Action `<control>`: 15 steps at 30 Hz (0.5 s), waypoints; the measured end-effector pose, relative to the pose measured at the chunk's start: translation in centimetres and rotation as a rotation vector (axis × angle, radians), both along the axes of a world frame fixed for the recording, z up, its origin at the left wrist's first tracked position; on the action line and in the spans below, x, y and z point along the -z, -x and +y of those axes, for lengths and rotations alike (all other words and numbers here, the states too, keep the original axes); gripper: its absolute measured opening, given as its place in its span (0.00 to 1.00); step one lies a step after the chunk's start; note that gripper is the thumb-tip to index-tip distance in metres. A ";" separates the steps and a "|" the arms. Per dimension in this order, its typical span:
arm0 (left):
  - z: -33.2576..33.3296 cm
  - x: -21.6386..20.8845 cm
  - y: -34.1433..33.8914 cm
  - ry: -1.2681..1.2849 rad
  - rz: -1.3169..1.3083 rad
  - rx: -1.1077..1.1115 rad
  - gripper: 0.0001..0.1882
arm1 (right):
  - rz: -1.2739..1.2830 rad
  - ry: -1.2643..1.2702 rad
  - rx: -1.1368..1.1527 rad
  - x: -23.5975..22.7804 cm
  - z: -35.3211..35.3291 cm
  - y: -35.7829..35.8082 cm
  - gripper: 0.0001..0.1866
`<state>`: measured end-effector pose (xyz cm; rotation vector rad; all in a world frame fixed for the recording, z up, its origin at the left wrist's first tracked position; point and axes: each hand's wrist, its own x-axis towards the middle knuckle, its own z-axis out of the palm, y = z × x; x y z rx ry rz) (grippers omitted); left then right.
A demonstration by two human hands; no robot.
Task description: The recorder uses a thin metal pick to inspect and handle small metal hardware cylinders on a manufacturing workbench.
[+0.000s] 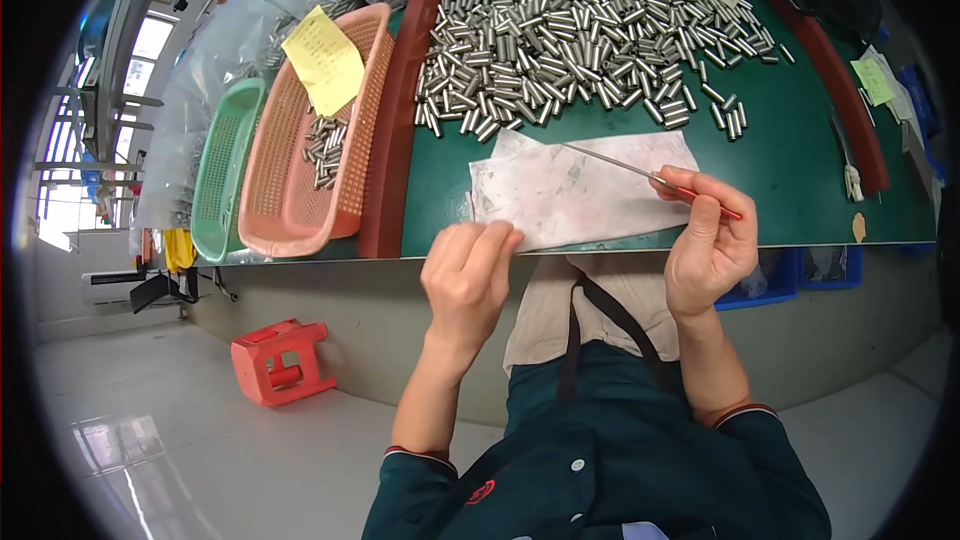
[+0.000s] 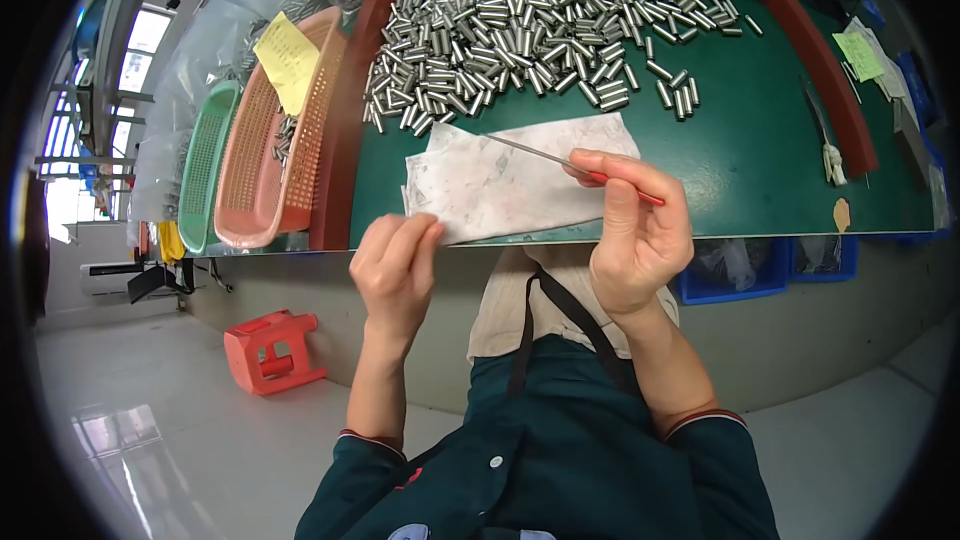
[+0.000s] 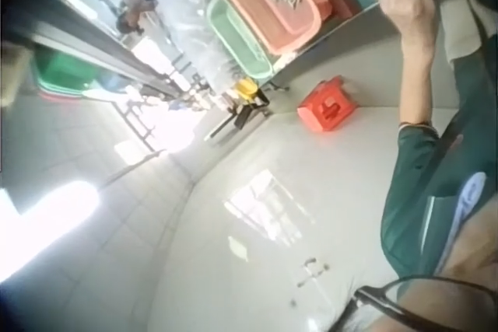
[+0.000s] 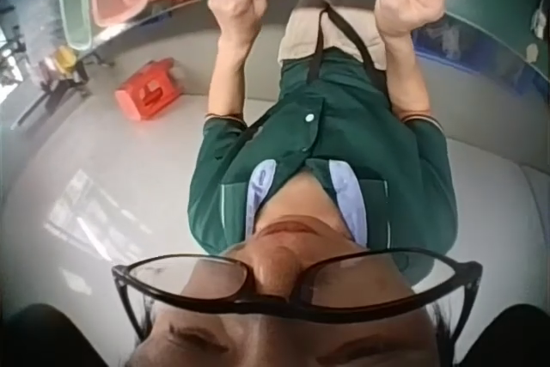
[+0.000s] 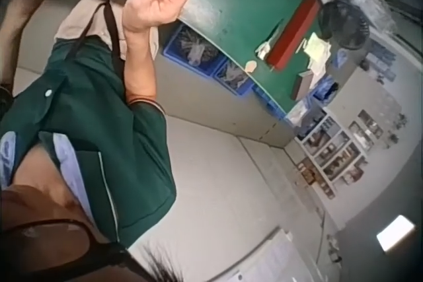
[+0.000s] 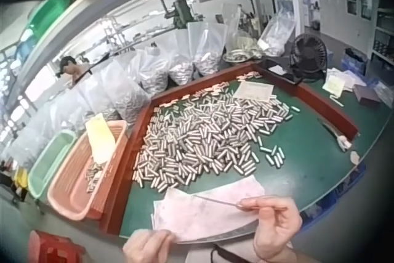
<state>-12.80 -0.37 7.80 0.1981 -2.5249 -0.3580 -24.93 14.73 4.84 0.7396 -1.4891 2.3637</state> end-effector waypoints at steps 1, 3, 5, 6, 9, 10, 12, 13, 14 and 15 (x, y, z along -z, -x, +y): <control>-0.1 -0.8 -0.3 -0.094 0.149 -0.023 0.05 | 0.003 -0.027 -0.013 0.5 0.0 0.2 0.06; 0.4 -1.1 -3.1 -0.437 0.378 -0.129 0.07 | -0.018 -0.013 -0.021 0.4 0.1 0.1 0.06; 0.4 -1.0 -5.5 -1.114 0.481 -0.155 0.09 | -0.034 -0.008 0.010 0.4 -0.2 0.1 0.08; 0.3 0.1 -6.7 -1.514 0.603 -0.121 0.10 | -0.051 -0.001 0.057 0.5 -0.2 0.0 0.08; 0.2 3.6 -9.8 -2.090 0.777 -0.089 0.10 | -0.045 -0.020 0.065 0.7 0.2 0.2 0.10; 0.2 5.1 -10.8 -2.184 0.824 -0.093 0.10 | -0.042 -0.042 0.055 0.9 0.5 0.4 0.10; 0.5 7.0 -12.4 -2.221 0.897 -0.117 0.10 | -0.047 -0.074 0.005 1.5 0.8 0.6 0.11; 0.6 7.6 -12.9 -2.278 0.909 -0.100 0.10 | -0.051 -0.101 0.011 1.5 0.7 0.6 0.11; 0.8 7.9 -13.2 -2.280 0.889 -0.091 0.10 | -0.048 -0.112 0.008 1.3 0.9 0.6 0.11; 0.9 8.1 -13.3 -2.279 0.918 -0.095 0.10 | -0.045 -0.123 0.009 1.2 1.0 0.7 0.11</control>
